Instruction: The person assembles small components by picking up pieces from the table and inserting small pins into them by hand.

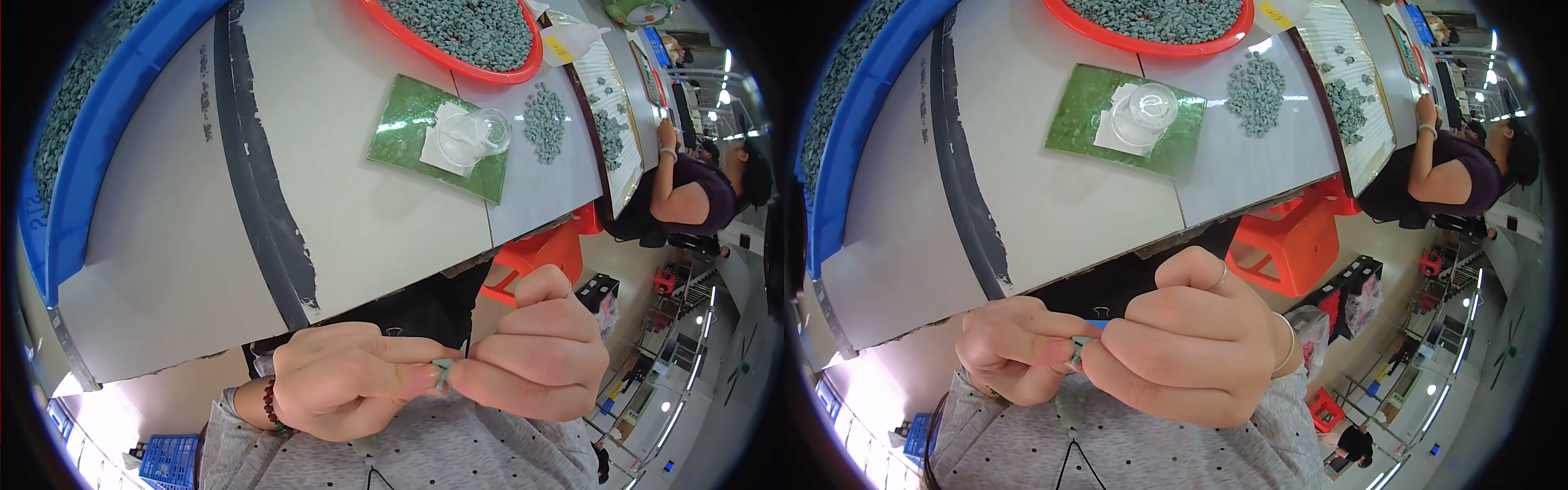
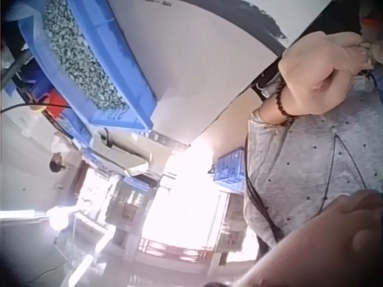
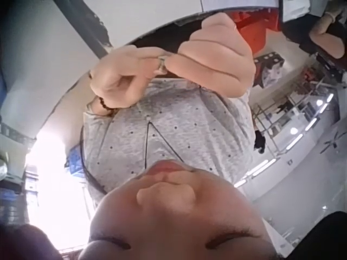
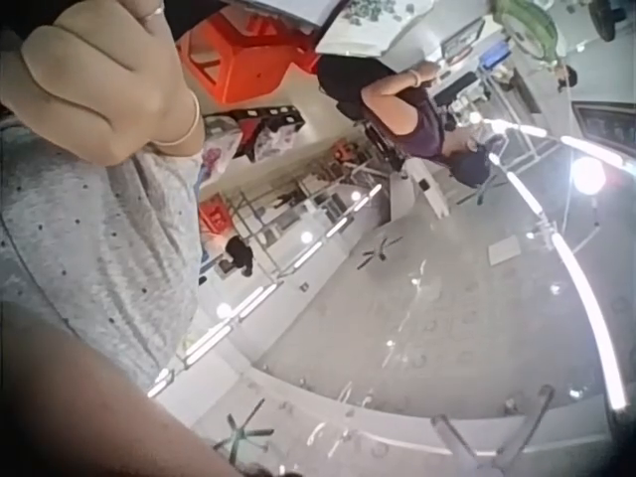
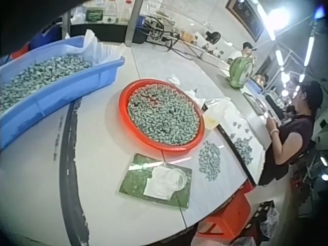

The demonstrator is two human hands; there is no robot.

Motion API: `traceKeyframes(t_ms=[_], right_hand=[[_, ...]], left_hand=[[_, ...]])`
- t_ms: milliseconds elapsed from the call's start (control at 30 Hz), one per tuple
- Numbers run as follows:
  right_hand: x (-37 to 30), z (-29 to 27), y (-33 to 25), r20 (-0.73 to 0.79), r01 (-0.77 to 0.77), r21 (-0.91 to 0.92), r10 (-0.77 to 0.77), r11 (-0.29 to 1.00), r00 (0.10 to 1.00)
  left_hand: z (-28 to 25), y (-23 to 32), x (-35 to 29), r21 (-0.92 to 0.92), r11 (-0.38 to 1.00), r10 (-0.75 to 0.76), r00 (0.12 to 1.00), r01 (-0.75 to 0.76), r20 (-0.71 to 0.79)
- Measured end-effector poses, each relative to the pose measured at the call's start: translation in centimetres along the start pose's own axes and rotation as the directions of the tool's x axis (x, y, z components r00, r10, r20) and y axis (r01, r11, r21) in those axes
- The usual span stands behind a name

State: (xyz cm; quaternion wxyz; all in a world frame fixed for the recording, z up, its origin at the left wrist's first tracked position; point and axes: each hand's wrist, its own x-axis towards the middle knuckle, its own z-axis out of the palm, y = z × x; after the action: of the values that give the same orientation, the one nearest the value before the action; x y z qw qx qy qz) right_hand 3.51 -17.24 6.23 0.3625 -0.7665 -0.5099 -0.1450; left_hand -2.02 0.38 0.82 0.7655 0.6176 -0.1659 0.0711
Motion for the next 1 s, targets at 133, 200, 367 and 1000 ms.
traceKeyframes(t_ms=[133,200,367,1000], right_hand=[[-0.3,0.0,0.2,0.008,0.006,0.013,-0.006,1.0,1.0],[-0.8,0.6,0.4,0.0,-0.003,0.032,0.003,0.999,1.0],[-0.4,1.6,0.5,-0.177,-0.161,0.303,0.221,0.939,0.959],[-1.0,0.7,0.8,-0.127,-0.252,0.194,0.279,0.948,0.952]], left_hand=[[0.0,0.1,-0.2,-0.017,1.0,-0.005,1.0,0.005,-0.012],[-0.2,-0.3,-0.5,-0.066,0.997,-0.051,0.999,0.051,0.001],[0.1,-0.4,0.3,-0.388,0.92,-0.029,0.997,0.052,0.065],[0.0,-0.3,0.4,-0.599,0.701,-0.346,0.919,0.387,0.19]])
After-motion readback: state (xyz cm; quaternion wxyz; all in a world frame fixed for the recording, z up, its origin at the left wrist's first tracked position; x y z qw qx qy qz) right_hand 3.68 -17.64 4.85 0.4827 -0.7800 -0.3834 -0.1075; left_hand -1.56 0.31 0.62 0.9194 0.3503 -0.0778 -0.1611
